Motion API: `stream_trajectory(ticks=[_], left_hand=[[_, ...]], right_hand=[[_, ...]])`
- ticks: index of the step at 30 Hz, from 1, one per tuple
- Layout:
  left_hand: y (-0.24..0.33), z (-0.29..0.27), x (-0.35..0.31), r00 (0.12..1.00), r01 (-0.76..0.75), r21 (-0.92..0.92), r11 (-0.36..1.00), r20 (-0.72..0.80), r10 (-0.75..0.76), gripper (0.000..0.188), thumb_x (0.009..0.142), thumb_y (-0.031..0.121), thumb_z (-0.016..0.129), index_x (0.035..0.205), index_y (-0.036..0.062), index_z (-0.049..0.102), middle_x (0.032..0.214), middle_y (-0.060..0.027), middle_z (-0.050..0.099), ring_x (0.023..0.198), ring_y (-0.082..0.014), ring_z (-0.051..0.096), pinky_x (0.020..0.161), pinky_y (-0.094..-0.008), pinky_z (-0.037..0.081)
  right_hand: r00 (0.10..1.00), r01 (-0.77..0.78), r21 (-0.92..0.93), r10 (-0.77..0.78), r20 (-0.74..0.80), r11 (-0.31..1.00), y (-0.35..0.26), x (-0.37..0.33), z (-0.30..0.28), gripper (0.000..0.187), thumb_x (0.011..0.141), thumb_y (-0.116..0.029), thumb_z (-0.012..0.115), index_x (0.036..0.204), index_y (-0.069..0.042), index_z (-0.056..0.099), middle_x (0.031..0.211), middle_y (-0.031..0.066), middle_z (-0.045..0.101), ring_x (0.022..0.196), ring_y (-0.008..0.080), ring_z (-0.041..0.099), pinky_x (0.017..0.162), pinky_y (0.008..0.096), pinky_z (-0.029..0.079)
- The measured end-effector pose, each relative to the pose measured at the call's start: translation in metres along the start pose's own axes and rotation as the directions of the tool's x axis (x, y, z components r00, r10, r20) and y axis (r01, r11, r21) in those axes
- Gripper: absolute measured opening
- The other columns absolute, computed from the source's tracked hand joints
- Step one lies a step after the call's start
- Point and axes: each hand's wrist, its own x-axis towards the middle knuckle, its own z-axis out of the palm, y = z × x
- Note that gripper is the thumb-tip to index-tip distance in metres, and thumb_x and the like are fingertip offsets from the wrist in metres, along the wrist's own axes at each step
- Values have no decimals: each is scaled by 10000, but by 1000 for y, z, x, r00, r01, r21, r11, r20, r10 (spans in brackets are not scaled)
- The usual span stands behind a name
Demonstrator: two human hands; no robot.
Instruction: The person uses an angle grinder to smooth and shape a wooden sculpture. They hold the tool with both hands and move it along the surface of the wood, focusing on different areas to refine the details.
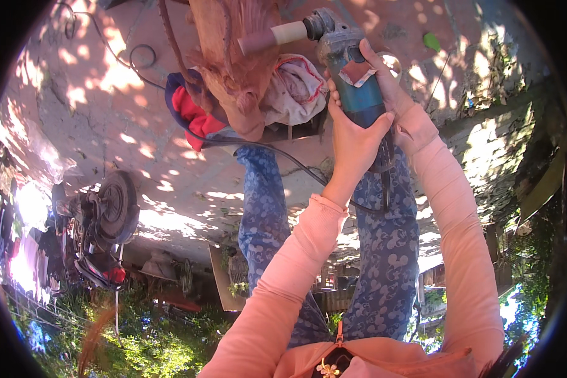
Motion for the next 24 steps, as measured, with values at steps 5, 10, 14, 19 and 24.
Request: stream_trajectory(ticks=[5,10,14,19,24], left_hand=[[11,-1,12,999,40,27,999,24,-40,787,730,175,802,1284,-55,293,1193,-155,476,1059,-184,542,870,-298,470],[-6,5,-7,998,50,-1,999,-32,-50,801,723,202,806,1278,-66,294,1169,-157,499,1036,-200,559,869,-311,474],[17,6,9,997,73,148,986,-45,-67,834,707,241,810,1276,-76,288,1149,-177,517,1027,-226,575,874,-320,474],[9,-2,-2,990,135,239,962,-78,-120,908,684,281,817,1295,-99,264,1183,-211,510,1050,-247,577,884,-324,468],[2,-5,-17,980,193,225,955,-98,-175,913,685,285,817,1299,-99,261,1174,-214,521,1047,-261,587,889,-335,475]], right_hand=[[998,-41,-20,42,38,999,-11,10,-6,779,832,-690,542,1101,41,566,893,149,631,712,228,641,688,323,564],[998,-51,-38,49,-36,998,3,-5,-7,792,830,-696,538,1111,44,557,888,159,628,707,231,637,673,326,564],[996,-74,50,71,57,996,-9,9,-10,805,823,-707,535,1098,49,550,869,150,617,729,231,635,661,327,561],[996,-81,153,77,36,985,14,4,-10,803,826,-715,519,1082,46,548,835,147,606,734,236,626,669,326,558],[996,-87,138,82,39,987,28,-3,-11,779,821,-714,530,1091,16,565,850,148,616,717,240,618,685,329,550]])
